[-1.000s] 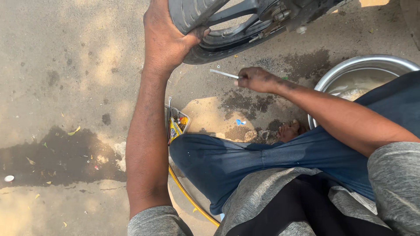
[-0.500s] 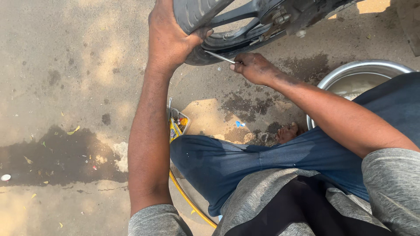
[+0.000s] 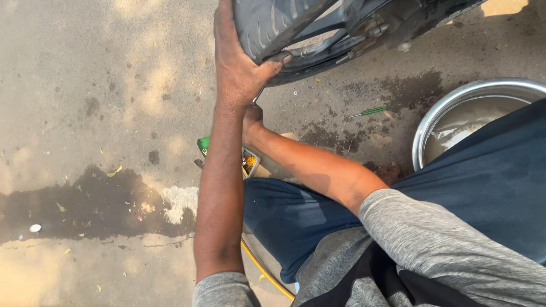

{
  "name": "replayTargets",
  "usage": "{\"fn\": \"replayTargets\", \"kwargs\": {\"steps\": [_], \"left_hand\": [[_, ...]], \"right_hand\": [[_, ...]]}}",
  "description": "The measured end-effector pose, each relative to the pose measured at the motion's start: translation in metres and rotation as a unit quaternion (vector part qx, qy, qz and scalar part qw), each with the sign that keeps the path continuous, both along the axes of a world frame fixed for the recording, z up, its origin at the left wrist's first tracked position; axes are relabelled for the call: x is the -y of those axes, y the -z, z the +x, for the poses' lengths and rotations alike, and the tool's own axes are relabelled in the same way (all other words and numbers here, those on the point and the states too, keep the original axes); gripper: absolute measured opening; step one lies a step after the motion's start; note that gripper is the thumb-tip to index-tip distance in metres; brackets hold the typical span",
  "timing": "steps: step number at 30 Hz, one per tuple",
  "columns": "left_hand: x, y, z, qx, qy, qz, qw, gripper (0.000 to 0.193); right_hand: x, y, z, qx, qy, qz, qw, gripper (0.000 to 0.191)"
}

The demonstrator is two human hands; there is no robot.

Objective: The person removes a motorcycle tire, inflates the inner tube, submerges it in water to locate a leak, and then reassembles the tire onto the wheel using a tire lever. The person secures the tire bead and ensures the tube is properly seated inside the tire.

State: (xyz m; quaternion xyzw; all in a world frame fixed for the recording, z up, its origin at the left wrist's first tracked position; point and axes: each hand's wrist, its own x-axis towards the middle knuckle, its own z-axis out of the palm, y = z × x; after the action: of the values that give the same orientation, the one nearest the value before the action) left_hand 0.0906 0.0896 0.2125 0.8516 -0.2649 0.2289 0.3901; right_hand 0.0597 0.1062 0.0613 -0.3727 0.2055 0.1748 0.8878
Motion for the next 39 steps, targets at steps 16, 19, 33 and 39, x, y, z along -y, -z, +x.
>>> {"fn": "replayTargets", "kwargs": {"steps": [16,19,33,39], "left_hand": [[-0.004,-0.039,-0.036,-0.054,-0.061,0.026,0.996,0.079],[0.017,-0.081,-0.029,-0.024,-0.022,0.099,0.995,0.058],[0.028,-0.093,-0.004,-0.108,-0.042,0.142,0.983,0.039],[0.023,-0.083,0.004,-0.096,-0.032,0.141,0.985,0.038]], "right_hand": [[0.018,-0.007,-0.044,0.148,-0.094,-0.081,0.981,0.017],[0.012,-0.026,-0.037,0.224,-0.068,-0.083,0.969,0.022],[0.284,-0.073,-0.019,0.121,-0.414,-0.656,0.62,0.039],[0.271,-0.103,-0.004,0.169,-0.469,-0.686,0.53,0.047]]}}
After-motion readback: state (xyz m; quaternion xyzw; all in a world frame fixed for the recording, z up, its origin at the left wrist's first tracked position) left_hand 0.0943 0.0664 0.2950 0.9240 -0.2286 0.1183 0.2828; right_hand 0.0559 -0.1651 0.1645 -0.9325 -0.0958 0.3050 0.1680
